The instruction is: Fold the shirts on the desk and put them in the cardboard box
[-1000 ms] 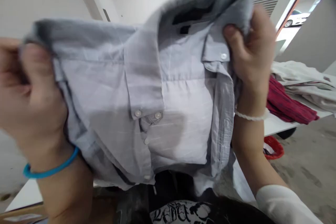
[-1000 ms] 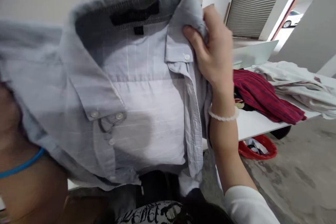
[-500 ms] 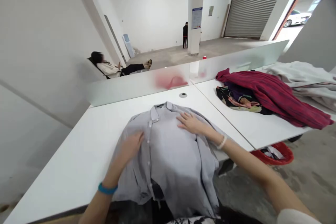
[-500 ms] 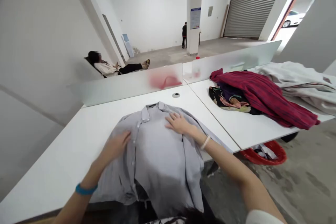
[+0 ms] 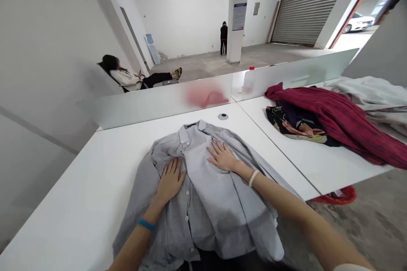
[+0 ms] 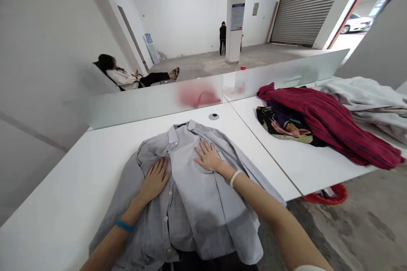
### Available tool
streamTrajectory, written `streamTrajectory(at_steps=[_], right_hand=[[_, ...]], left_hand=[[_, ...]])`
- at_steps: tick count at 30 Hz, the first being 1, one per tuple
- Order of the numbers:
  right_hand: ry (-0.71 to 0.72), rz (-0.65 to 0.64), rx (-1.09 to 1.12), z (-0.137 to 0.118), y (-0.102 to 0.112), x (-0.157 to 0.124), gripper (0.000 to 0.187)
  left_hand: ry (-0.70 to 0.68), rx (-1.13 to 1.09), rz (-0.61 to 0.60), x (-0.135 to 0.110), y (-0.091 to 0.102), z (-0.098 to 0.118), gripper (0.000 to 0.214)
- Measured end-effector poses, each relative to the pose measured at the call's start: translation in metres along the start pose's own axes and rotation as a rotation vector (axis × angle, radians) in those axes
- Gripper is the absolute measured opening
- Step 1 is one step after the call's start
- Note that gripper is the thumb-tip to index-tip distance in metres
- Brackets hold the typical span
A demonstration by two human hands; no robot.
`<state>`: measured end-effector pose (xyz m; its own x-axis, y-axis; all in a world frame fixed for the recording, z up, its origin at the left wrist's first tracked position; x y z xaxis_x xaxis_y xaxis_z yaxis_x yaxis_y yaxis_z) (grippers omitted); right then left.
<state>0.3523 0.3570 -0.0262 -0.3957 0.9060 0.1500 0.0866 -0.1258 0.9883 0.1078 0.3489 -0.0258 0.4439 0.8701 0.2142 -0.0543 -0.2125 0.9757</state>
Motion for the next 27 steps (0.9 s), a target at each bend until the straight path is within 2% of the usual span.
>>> streamTrajectory(at_steps=[7,17,22,27], right_hand=[[-0.037,-0.048,-0.018,0.022,-0.008,0.050,0.065],[-0.099,-0.091,0.014,0.044,-0.019,0.126,0.065],[-0.121,-0.091,0.036,0.050,-0.024,0.143,0.064],[-0.131,-0.085,0.060,0.054,-0.027,0.144,0.065]], left_hand=[[0.046,0.021,-0.013,0.056,-0.013,-0.020,0.057],[0.096,0.026,-0.031,0.122,-0.028,-0.045,0.058],[0.130,0.006,-0.037,0.139,-0.032,-0.052,0.058],[0.108,-0.046,-0.051,0.139,-0.027,-0.052,0.055]])
Point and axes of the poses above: each hand's wrist, its own x-axis towards the middle knuckle, its own y-axis out of the back of the hand, z = x × y, the point moved 5 cm from there along x, towards the middle knuckle, and after that the axes turned 3 degrees about y, right-handed, at the moved point
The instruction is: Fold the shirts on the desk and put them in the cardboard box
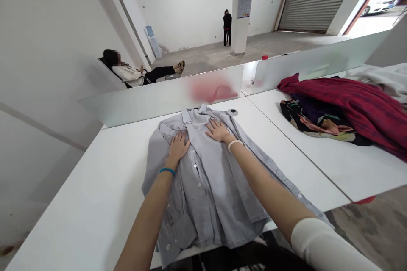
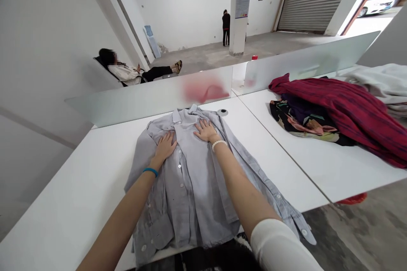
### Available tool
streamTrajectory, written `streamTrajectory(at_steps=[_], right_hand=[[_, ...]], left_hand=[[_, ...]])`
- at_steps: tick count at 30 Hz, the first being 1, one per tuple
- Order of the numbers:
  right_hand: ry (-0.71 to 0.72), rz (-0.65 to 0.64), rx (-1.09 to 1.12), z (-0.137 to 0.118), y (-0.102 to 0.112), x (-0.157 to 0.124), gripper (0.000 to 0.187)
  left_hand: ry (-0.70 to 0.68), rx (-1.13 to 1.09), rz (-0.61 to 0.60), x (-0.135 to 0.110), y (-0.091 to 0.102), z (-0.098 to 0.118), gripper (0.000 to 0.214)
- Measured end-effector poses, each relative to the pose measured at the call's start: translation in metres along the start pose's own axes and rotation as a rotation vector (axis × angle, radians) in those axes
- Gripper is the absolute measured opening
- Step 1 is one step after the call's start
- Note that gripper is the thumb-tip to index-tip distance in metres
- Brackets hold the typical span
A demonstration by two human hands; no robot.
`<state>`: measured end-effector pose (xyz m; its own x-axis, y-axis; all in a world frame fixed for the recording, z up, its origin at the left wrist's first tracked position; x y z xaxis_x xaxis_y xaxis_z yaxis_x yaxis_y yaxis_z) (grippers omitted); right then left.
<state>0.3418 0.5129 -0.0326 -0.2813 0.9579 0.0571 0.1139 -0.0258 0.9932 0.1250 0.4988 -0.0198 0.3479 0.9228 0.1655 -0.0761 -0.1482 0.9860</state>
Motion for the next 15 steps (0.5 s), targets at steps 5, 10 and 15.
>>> streamTrajectory(at_steps=[5,10,15], right_hand=[[0.013,0.034,0.005,0.000,0.003,-0.003,0.063],[0.027,0.107,0.018,-0.001,0.008,-0.005,0.058],[0.021,0.202,0.078,-0.005,0.019,-0.009,0.050]], left_hand=[[-0.057,-0.040,-0.011,-0.043,0.020,0.003,0.047],[-0.001,-0.019,-0.003,-0.175,0.027,-0.020,0.051],[0.234,-0.030,0.094,-0.279,0.027,-0.050,0.055]])
Point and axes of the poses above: each hand's wrist, its own x-axis towards the middle knuckle, its own y-axis out of the back of the hand, z = x × y, the point moved 5 cm from there along x, towards the middle knuckle, and after that the axes turned 3 degrees about y, right-handed, at the moved point
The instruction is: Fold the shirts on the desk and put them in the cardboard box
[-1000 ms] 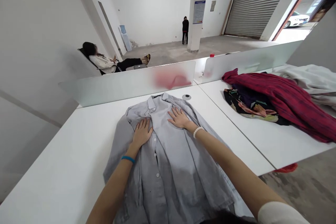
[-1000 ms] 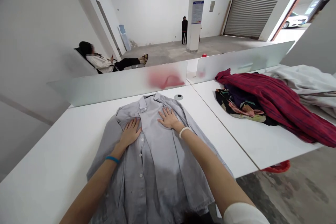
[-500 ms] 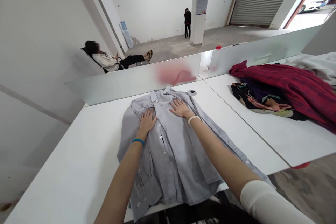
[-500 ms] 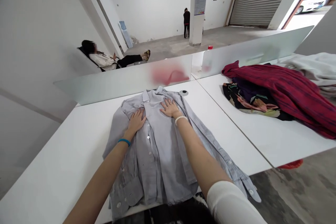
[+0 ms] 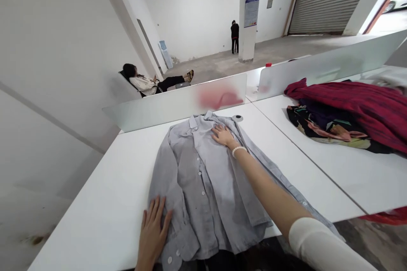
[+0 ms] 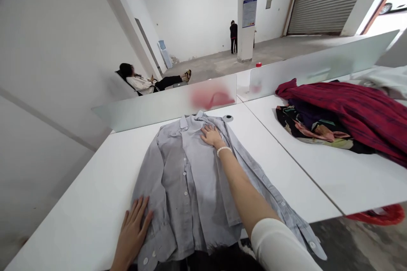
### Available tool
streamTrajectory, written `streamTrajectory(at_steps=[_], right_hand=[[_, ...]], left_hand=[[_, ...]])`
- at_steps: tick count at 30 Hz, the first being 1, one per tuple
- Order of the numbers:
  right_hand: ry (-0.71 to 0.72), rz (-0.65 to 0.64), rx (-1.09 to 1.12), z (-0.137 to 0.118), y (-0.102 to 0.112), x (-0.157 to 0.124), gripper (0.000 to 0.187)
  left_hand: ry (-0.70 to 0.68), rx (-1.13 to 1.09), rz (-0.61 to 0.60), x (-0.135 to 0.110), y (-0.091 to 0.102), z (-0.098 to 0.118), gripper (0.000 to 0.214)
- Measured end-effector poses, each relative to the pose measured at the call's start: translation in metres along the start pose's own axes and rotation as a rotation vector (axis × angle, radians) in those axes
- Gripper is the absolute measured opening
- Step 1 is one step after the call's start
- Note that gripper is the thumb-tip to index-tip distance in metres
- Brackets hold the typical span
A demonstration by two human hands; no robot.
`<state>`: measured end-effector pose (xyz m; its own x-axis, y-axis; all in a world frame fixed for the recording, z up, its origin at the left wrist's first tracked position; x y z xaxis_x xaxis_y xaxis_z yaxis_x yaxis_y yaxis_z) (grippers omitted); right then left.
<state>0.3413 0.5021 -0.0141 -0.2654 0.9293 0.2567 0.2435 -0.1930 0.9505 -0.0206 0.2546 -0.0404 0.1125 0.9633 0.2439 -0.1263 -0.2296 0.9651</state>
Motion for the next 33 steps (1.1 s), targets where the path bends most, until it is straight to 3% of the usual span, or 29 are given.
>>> streamTrajectory(at_steps=[2,7,12,15,19,23,27,29,31,33], right_hand=[[-0.008,0.037,0.031,-0.002,0.007,-0.002,0.046],[-0.041,0.040,0.103,-0.010,0.020,-0.017,0.040],[0.031,-0.003,0.158,-0.029,0.031,-0.056,0.043],[0.133,-0.026,0.188,-0.035,0.041,-0.109,0.048],[0.233,0.006,0.199,-0.020,0.060,-0.225,0.039],[-0.019,0.188,0.091,0.015,0.076,-0.359,0.046],[-0.435,0.427,0.170,0.022,0.077,-0.460,0.059],[-0.736,0.626,0.302,0.018,0.069,-0.490,0.057],[-0.969,0.774,0.480,0.010,0.052,-0.503,0.056],[-1.009,0.755,0.688,0.004,0.033,-0.493,0.063]], left_hand=[[0.036,-0.011,-0.016,-0.007,0.004,0.001,0.055],[0.061,-0.091,-0.056,0.002,0.011,0.012,0.056],[0.077,-0.230,0.022,0.006,0.017,0.004,0.050],[0.131,-0.333,0.108,-0.001,0.027,-0.004,0.044],[0.157,-0.337,0.214,-0.047,0.033,0.003,0.037],[-0.056,-0.256,0.249,-0.099,0.020,0.036,0.046],[-0.116,-0.130,0.277,-0.110,0.016,0.051,0.065],[-0.142,-0.116,0.235,-0.102,0.018,0.049,0.057],[-0.176,-0.133,0.169,-0.095,0.022,0.045,0.047],[-0.180,-0.150,0.108,-0.089,0.027,0.040,0.044]])
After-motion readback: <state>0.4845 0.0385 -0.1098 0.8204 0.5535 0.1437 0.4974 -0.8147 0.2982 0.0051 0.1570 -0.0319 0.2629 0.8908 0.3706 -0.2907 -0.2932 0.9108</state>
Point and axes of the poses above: each hand's wrist, its own x-axis towards the middle knuckle, its own y-axis out of the back of the hand, z = x × y, the point moved 5 cm from there along x, towards the middle knuckle, and after that the axes turned 3 degrees about y, right-handed, at the moved point
